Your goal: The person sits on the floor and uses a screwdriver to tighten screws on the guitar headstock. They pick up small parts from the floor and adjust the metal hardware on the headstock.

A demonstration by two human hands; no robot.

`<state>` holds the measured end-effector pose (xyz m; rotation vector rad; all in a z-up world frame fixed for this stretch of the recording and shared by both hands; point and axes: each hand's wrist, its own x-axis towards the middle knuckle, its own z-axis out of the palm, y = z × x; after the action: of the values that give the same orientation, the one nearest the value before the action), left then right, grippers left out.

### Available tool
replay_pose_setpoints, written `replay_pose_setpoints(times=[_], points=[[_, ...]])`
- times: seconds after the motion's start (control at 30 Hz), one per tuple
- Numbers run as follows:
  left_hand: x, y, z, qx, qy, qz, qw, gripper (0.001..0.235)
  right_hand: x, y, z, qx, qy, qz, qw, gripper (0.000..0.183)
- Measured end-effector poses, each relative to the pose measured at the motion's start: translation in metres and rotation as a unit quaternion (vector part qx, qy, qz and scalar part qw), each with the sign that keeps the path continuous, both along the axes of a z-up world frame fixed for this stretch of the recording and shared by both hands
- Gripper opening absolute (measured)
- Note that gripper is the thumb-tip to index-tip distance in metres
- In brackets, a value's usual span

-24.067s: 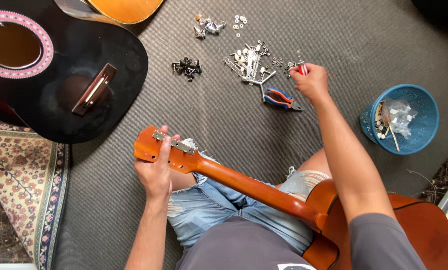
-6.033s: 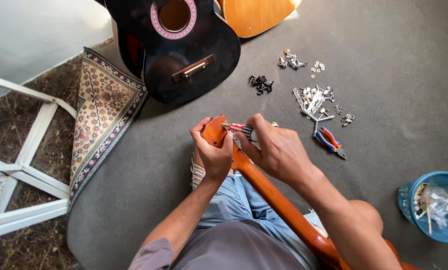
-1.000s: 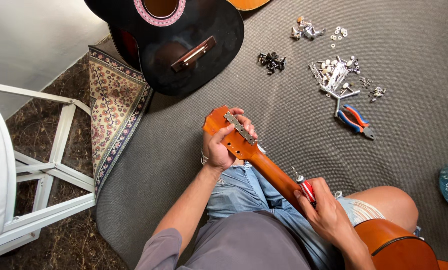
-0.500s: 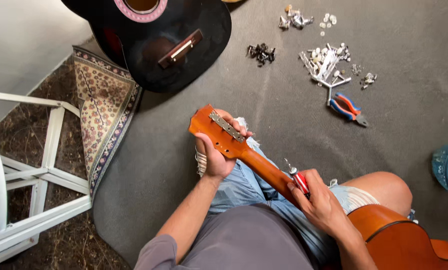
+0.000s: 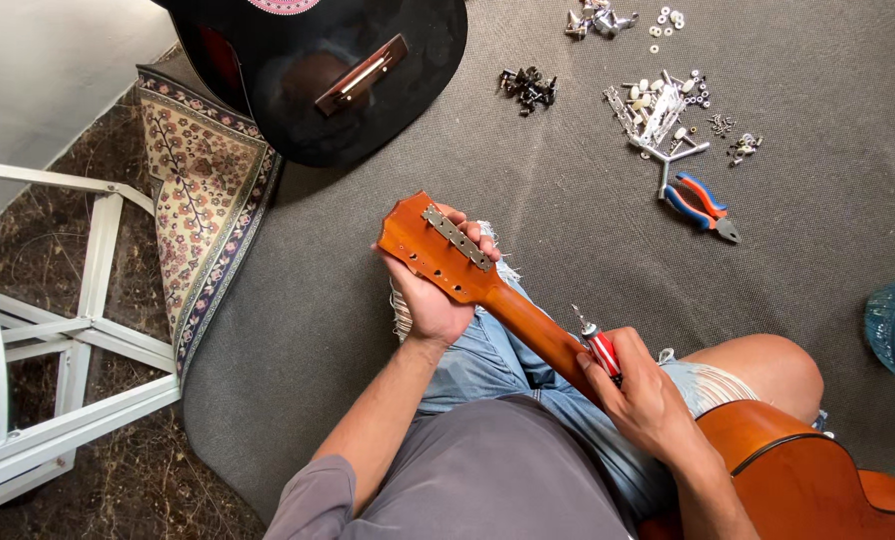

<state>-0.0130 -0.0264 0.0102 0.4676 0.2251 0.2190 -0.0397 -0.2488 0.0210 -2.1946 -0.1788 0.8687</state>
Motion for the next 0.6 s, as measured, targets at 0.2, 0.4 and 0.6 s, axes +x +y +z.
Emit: replay_pose_setpoints(times=[0.2,0.4,0.6], points=[[0.001,0.001,-0.002,0.001,0.007,-0.009,1.0,0.069,-0.001,0.0,-0.004,0.004,-0.023,0.011,1.0,0.018],[0.002,0.002,-0.016,-0.044,0.049,-0.023,0.998,0.08,0.001,0.003,-0.001,-0.011,-0.001,0.006,1.0,0.019],[0.002,0.004,-0.019,-0.045,0.053,-0.031,0.997,0.077,0.002,0.002,-0.002,0.001,-0.013,0.013,1.0,0.018]])
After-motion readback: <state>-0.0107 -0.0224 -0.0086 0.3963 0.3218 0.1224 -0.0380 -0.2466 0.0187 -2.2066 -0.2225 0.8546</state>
